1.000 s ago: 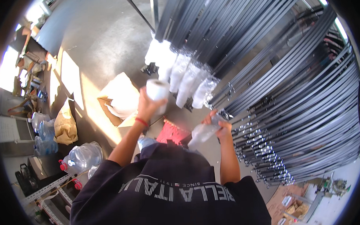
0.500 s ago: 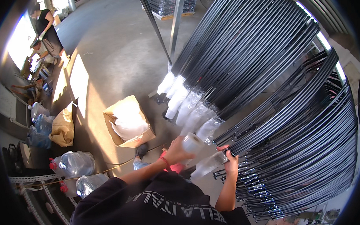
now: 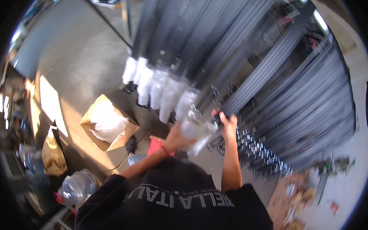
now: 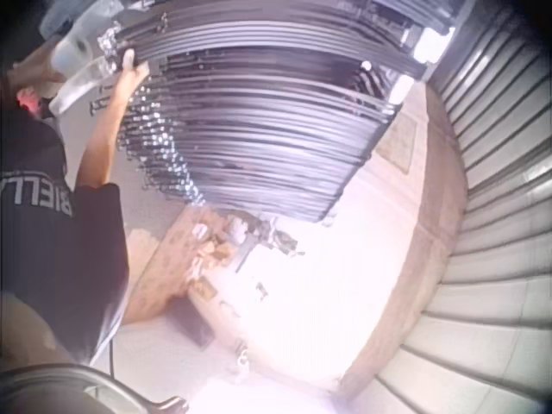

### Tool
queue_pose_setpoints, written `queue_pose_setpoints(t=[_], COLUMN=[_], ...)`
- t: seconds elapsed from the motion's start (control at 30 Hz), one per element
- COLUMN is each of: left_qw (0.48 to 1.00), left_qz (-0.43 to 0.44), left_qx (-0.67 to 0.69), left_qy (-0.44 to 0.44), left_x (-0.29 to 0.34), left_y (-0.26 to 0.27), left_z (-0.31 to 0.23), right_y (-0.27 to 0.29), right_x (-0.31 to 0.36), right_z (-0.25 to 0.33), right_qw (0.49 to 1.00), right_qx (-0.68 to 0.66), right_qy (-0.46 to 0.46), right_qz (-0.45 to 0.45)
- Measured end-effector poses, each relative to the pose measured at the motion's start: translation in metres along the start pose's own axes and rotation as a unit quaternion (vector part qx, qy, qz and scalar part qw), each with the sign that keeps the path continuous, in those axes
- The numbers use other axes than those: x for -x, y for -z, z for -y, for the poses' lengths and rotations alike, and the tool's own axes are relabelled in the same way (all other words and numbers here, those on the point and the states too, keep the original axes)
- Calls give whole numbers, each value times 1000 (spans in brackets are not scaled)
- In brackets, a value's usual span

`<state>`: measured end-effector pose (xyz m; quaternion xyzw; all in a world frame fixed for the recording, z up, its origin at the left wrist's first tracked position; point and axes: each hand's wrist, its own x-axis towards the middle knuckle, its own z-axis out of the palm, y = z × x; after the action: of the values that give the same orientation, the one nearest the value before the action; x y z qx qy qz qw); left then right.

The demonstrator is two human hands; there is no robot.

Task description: The person wraps the ends of black metal rods with protective white foam padding and secures them with clear tape.

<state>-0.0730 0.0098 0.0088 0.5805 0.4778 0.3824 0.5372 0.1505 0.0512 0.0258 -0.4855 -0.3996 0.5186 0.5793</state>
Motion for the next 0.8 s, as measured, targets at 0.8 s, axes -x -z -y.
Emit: queue_pose_setpoints(t=[0.8], left_qw=[980], left_qz=[8], left_qx=[82], left_qy=[179], left_x=[-9], left_y=[6], left_z=[6], right_y=[-9], right_x=[-55], right_z=[-5], right_qw=[1000], right_qx=[-16], right_qy=[4], right_qz=[17])
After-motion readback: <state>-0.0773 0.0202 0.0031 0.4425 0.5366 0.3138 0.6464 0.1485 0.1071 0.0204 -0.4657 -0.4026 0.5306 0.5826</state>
